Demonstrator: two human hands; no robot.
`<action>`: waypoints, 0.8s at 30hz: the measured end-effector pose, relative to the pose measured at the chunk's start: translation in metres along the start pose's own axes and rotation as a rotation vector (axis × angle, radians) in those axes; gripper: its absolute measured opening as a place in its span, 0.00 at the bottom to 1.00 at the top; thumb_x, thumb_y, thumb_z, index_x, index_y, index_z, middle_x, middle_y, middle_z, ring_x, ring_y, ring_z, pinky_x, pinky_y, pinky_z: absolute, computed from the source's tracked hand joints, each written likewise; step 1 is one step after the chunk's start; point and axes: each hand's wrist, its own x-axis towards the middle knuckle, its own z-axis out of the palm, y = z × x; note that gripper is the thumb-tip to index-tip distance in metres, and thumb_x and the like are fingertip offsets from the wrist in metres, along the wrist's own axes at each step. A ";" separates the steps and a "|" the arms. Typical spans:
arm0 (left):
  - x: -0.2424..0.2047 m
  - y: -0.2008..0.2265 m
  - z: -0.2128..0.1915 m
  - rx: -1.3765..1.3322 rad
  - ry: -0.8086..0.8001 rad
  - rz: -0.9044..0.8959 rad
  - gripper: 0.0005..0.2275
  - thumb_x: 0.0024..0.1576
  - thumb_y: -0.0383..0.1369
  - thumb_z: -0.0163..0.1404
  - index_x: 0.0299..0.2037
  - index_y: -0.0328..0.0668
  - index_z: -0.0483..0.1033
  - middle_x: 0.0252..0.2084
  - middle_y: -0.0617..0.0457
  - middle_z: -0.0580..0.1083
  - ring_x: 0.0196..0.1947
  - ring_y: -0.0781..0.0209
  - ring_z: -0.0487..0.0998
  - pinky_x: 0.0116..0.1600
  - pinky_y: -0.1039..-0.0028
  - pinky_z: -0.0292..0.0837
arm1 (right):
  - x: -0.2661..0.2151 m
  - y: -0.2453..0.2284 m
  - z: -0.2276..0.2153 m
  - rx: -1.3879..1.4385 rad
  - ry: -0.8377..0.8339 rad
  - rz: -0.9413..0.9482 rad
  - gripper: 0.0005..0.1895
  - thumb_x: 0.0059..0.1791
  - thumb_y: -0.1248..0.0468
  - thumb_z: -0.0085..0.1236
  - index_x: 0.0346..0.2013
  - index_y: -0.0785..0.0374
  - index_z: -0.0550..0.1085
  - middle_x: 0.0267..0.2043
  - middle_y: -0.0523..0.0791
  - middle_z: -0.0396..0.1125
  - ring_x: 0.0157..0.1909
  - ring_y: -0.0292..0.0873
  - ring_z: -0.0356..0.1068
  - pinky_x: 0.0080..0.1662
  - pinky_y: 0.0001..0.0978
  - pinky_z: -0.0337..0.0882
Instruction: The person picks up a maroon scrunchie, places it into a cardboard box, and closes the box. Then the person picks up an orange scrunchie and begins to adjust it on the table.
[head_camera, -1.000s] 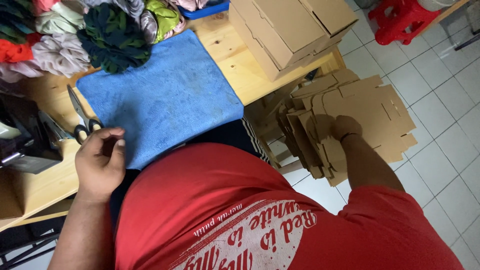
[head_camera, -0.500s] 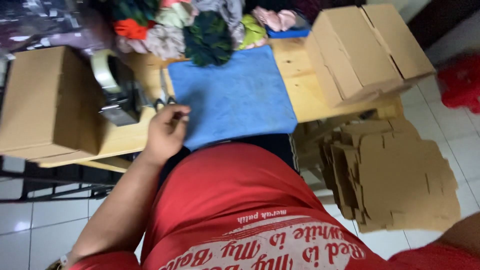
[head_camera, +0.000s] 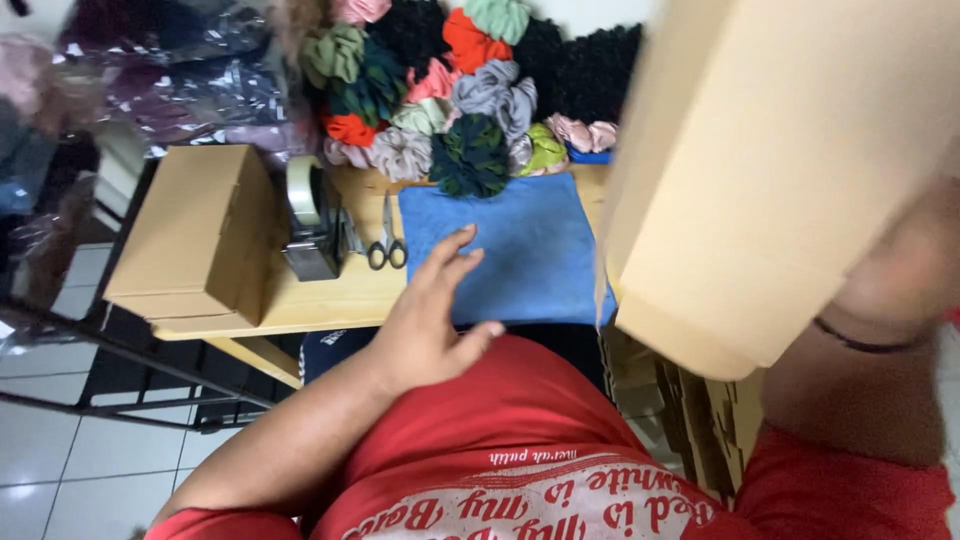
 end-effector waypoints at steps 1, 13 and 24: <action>-0.004 0.003 0.000 0.011 -0.041 0.015 0.34 0.56 0.39 0.59 0.70 0.45 0.54 0.72 0.29 0.56 0.71 0.27 0.59 0.70 0.43 0.60 | -0.001 -0.033 0.035 0.094 -0.023 -0.038 0.12 0.61 0.65 0.44 0.57 0.68 0.67 0.55 0.52 0.64 0.57 0.51 0.64 0.60 0.43 0.64; 0.003 -0.003 0.016 0.087 0.107 0.007 0.39 0.59 0.34 0.56 0.75 0.44 0.41 0.77 0.27 0.46 0.79 0.26 0.50 0.80 0.46 0.54 | -0.031 -0.168 0.158 0.651 -0.308 0.030 0.10 0.62 0.61 0.36 0.44 0.64 0.63 0.31 0.40 0.59 0.29 0.33 0.56 0.33 0.27 0.59; 0.087 0.050 -0.006 -0.061 0.139 0.248 0.20 0.71 0.41 0.30 0.54 0.32 0.71 0.55 0.32 0.76 0.54 0.34 0.82 0.58 0.56 0.78 | 0.008 -0.128 0.020 0.538 -0.210 0.035 0.16 0.63 0.55 0.44 0.65 0.53 0.63 0.25 0.46 0.45 0.22 0.38 0.47 0.30 0.28 0.53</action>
